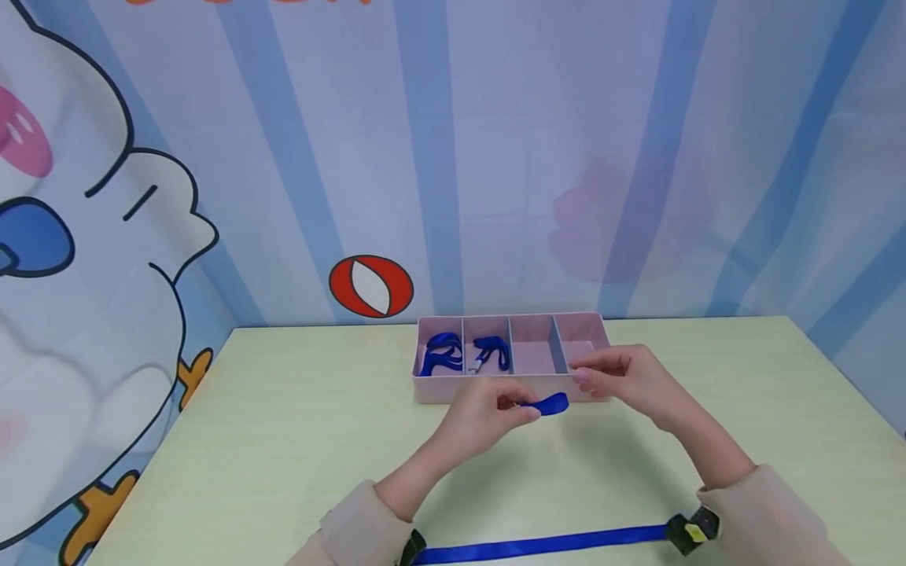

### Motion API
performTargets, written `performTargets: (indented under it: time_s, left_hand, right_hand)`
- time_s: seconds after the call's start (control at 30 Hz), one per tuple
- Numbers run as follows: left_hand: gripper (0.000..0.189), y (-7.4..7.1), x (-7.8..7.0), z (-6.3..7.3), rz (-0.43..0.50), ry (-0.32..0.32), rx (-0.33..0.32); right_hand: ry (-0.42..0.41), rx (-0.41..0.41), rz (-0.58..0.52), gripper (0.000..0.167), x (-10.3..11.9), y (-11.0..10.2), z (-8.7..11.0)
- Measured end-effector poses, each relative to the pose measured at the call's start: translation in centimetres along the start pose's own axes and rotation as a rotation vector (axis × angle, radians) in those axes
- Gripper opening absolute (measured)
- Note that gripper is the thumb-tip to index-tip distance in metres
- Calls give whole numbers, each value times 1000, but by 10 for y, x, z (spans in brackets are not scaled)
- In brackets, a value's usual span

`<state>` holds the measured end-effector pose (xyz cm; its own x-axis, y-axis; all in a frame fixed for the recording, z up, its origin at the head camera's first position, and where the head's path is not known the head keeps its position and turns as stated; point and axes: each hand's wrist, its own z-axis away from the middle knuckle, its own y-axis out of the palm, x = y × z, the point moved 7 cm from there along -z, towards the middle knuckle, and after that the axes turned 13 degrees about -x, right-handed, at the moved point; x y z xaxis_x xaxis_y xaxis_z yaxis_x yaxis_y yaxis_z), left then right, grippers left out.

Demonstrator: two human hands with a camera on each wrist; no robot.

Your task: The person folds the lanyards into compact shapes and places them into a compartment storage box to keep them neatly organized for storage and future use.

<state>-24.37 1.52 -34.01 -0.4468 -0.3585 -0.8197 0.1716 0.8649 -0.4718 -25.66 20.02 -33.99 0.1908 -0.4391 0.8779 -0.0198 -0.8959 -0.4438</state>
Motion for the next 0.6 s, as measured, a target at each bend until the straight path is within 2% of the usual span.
performTargets:
  time_s: [0.17, 0.3, 0.6]
  left_hand:
    - [12, -2, 6, -2, -26, 8, -37]
    - [13, -3, 10, -4, -47, 9, -66]
    - [15, -4, 16, -12, -36, -11, -97]
  right_hand:
    - [45, -135, 24, 41, -17, -22, -13]
    - [76, -208, 43, 37, -29, -37, -20]
    - [155, -254, 44, 43, -57, -46, -34]
